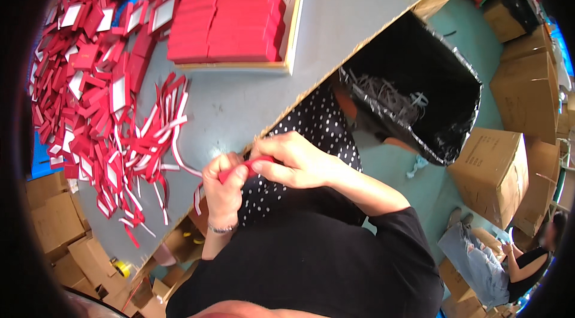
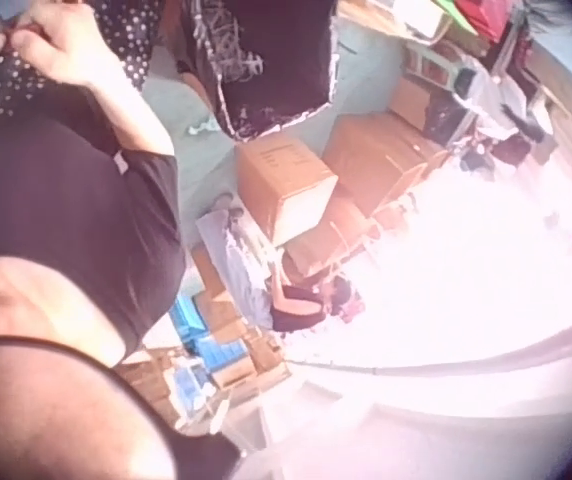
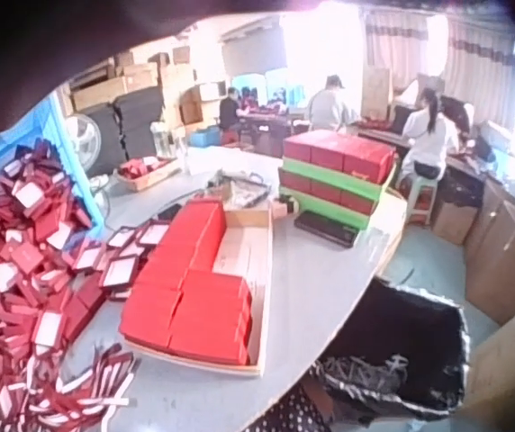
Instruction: Assembling red gift boxes by manually attaching ribbons to the boxes.
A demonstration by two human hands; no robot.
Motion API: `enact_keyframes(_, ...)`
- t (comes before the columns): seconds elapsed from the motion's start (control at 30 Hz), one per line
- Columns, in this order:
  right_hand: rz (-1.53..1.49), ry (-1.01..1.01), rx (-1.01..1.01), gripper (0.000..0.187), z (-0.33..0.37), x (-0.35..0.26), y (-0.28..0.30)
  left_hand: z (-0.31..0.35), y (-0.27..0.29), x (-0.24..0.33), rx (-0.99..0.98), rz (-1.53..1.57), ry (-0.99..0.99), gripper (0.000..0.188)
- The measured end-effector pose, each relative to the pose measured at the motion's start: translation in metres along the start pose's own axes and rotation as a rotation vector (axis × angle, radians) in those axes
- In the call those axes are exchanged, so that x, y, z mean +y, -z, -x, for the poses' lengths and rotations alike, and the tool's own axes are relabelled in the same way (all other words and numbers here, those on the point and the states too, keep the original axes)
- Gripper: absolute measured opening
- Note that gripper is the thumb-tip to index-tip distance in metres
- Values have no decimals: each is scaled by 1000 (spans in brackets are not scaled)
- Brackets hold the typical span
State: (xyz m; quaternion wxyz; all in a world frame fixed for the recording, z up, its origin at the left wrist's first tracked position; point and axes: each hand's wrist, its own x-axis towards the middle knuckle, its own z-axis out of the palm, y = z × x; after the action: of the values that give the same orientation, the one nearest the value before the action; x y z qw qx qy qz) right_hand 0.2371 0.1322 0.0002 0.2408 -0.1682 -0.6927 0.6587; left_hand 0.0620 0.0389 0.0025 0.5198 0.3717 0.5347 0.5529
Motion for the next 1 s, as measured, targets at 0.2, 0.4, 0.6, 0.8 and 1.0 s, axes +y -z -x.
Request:
enact_keyframes(0.2,-155,265,60,17,-6,-57,85,-19,-6,9,-33,270,-295,62)
enact_keyframes(0.4,139,348,711,27,-115,-44,196,-29,13,-12,-17,231,-56,40)
enact_keyframes(0.6,278,-140,279,15,-172,-9,213,-24,17,-20,54,270,-165,24)
enact_keyframes(0.8,556,-166,340,41,-174,-13,202,-30,26,-6,77,229,-72,18)
enact_keyframes(1.0,462,-194,311,47,-172,-16,210,-55,77,11,383,-637,-463,17)
